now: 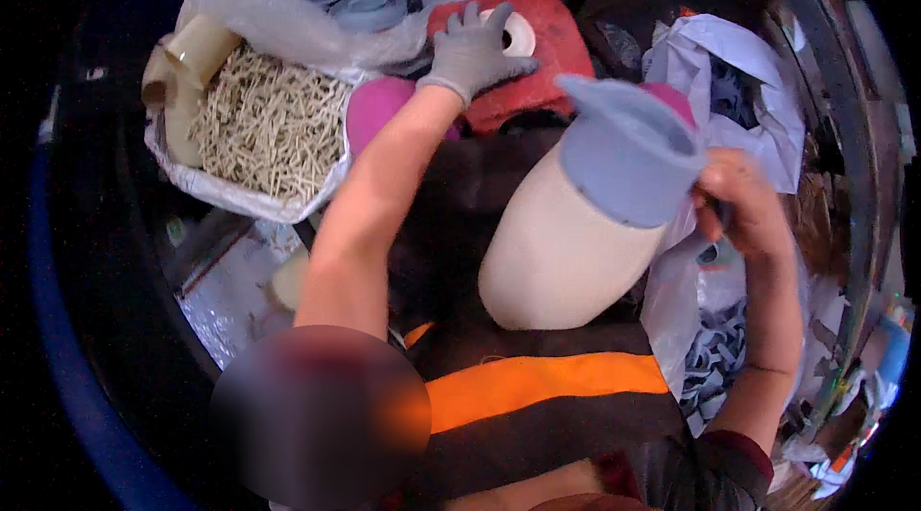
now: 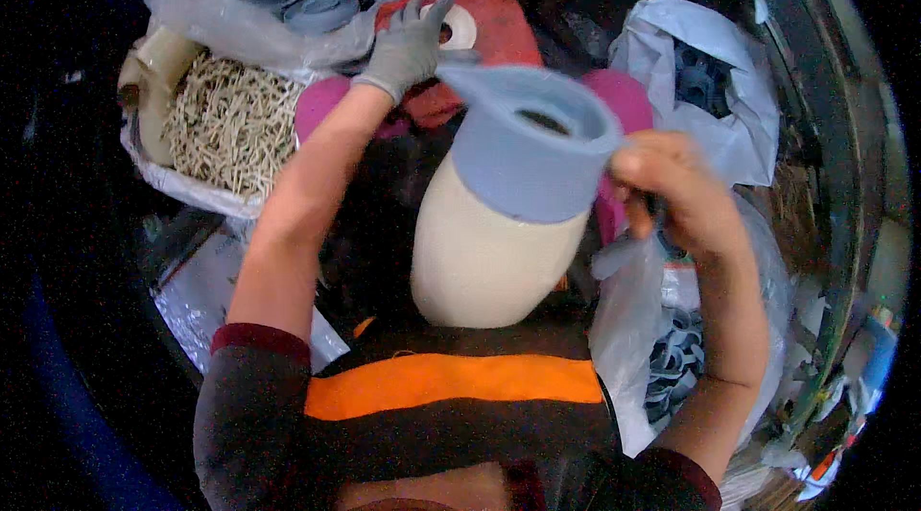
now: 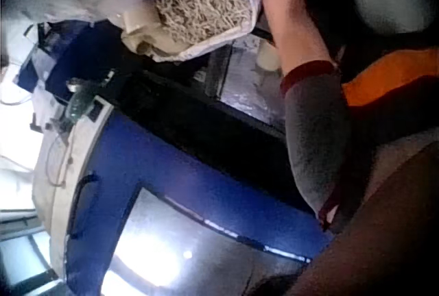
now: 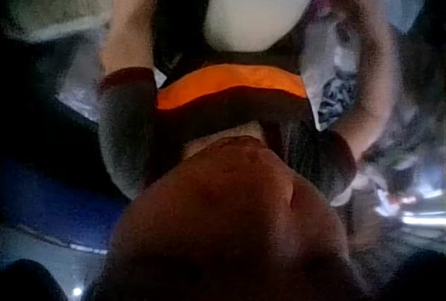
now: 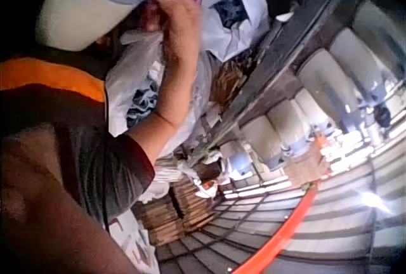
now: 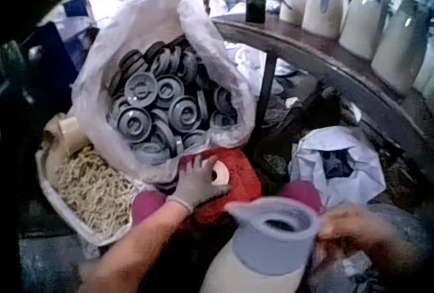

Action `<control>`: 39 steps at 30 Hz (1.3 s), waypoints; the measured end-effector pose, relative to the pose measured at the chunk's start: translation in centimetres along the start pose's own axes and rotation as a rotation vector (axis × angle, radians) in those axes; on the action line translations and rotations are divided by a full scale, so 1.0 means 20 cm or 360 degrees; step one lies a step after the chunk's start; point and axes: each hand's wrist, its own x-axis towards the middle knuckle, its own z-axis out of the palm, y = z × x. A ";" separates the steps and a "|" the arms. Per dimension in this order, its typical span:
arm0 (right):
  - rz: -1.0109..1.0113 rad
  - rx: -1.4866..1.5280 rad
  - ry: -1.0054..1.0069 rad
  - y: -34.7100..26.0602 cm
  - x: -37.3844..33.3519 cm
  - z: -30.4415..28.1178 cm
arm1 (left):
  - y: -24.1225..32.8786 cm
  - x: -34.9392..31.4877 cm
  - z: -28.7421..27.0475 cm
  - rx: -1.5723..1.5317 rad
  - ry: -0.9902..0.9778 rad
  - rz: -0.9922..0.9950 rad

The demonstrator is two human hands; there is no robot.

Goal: The person sits on the floor and repeatedly assembles plastic pitchers by attaching gray lids to white bodies. They pick up a pitcher body, place a lid on top, and then set the assembled unit aside. The process is repeated multiple times with identical components.

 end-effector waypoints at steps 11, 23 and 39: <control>-0.0785 -0.0376 0.0332 -0.17 0.46 0.07 | -0.33 0.06 -0.69 -0.0722 0.0714 -0.0065; -0.1716 -0.1329 0.0727 -0.01 0.69 0.16 | 0.31 0.03 -0.85 0.0002 0.0543 0.0715; -0.1028 -0.1763 0.0888 0.10 0.63 0.13 | 0.41 0.07 -1.33 -0.0561 0.0607 0.1458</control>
